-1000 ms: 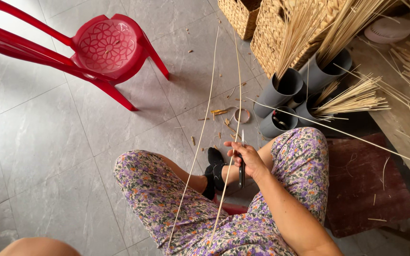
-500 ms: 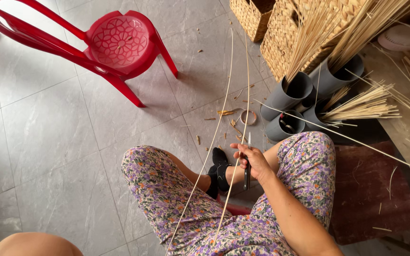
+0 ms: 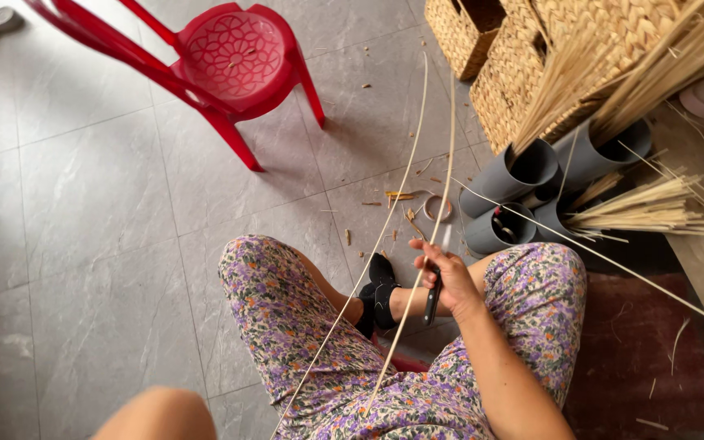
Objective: The person sits on the floor and splits thin bamboo strips by hand, then uses a small knife to shave and trim the strips, working them one at a time on their lap and setting finished strips aside.
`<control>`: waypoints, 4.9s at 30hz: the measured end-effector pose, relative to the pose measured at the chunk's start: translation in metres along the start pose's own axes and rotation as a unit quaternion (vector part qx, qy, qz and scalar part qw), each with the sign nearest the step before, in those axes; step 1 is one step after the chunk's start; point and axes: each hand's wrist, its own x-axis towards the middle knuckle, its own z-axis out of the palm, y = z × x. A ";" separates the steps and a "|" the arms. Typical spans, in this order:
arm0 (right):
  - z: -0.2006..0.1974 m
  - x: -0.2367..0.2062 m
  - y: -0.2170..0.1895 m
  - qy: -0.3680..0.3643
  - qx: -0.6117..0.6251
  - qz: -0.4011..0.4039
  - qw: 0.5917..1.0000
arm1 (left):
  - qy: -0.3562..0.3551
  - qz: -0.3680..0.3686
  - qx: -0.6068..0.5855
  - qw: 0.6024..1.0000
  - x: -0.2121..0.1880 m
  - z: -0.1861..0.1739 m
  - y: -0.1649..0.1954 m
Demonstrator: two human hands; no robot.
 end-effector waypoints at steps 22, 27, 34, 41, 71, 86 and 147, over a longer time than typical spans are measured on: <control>0.041 0.039 -0.028 -0.110 0.112 0.082 0.984 | -0.362 -0.149 -0.238 0.889 -0.117 0.090 -0.009; 0.045 0.017 -0.013 -0.090 -0.003 0.045 0.995 | -0.304 -0.259 -0.211 0.892 -0.105 0.107 -0.029; 0.102 -0.027 -0.028 -0.101 -0.064 -0.035 0.992 | -0.257 -0.389 -0.278 0.840 -0.085 0.106 -0.080; 0.210 -0.112 -0.067 -0.140 -0.145 -0.244 0.949 | -0.251 -0.324 -0.254 0.876 -0.063 0.090 -0.097; 0.278 -0.147 -0.058 -0.171 -0.152 -0.284 0.931 | -0.316 -0.227 -0.136 0.911 -0.035 0.047 -0.106; 0.281 -0.142 -0.053 -0.169 -0.163 -0.299 0.925 | -0.319 -0.208 -0.124 0.916 -0.037 0.040 -0.106; 0.262 -0.102 -0.081 -0.201 -0.167 -0.230 0.937 | -0.345 -0.138 -0.012 0.928 -0.052 0.061 -0.134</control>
